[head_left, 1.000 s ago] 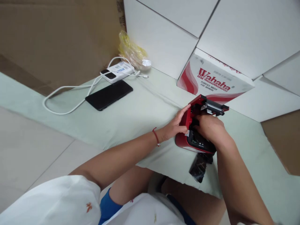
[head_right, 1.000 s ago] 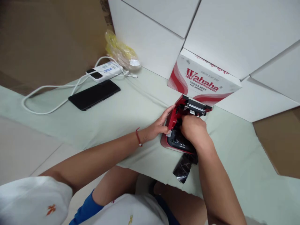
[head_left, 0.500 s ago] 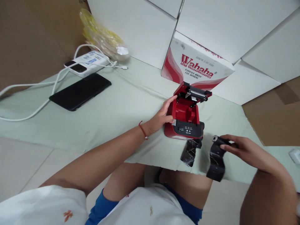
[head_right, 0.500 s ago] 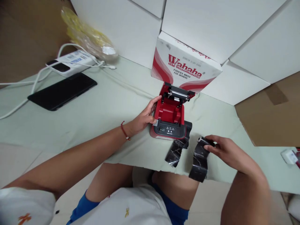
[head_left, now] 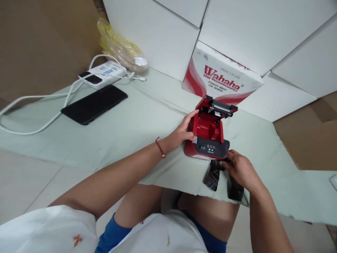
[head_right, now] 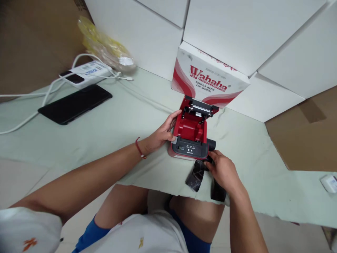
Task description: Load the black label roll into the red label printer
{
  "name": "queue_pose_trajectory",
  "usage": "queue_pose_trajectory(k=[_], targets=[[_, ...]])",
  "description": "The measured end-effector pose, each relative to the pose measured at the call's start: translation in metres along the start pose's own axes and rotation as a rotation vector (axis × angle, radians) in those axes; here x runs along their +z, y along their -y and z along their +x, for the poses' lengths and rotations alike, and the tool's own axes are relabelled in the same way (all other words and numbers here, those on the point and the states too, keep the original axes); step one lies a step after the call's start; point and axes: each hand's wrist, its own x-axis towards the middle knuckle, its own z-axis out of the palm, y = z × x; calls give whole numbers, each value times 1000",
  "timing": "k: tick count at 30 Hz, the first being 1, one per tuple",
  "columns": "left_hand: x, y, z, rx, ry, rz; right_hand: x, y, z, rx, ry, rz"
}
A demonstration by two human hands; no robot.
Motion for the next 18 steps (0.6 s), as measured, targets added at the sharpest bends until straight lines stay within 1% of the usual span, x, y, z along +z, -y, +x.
queue_pose_trajectory(k=[1,3,4,6,7,8,10,12,13,15,16,18], targets=[[0,0,0,-3,3,-5,-14,0,-5,-28,44,26],[1,-2,0,-13,13,-12,-51,2,-16,-95,130,101],[1,-2,0,-21,19,-15,-70,5,-20,-115,131,117],[1,-4,0,-28,23,-18,-101,14,-21,-143,64,122],[1,-4,0,-25,23,-15,-109,21,-17,-155,12,108],[1,-5,1,-17,23,-9,-111,29,-8,-168,-41,85],[1,-5,1,9,22,11,-101,47,16,-189,-127,6],[0,-4,2,33,21,45,-78,66,44,-180,-189,-126],[0,-3,3,45,18,66,-66,75,57,-163,-197,-201],[-2,0,4,64,15,108,-47,89,75,-117,-182,-343],[-2,2,5,72,15,127,-41,94,81,-93,-159,-399],[-4,7,6,91,12,173,-36,101,88,-53,-97,-477]])
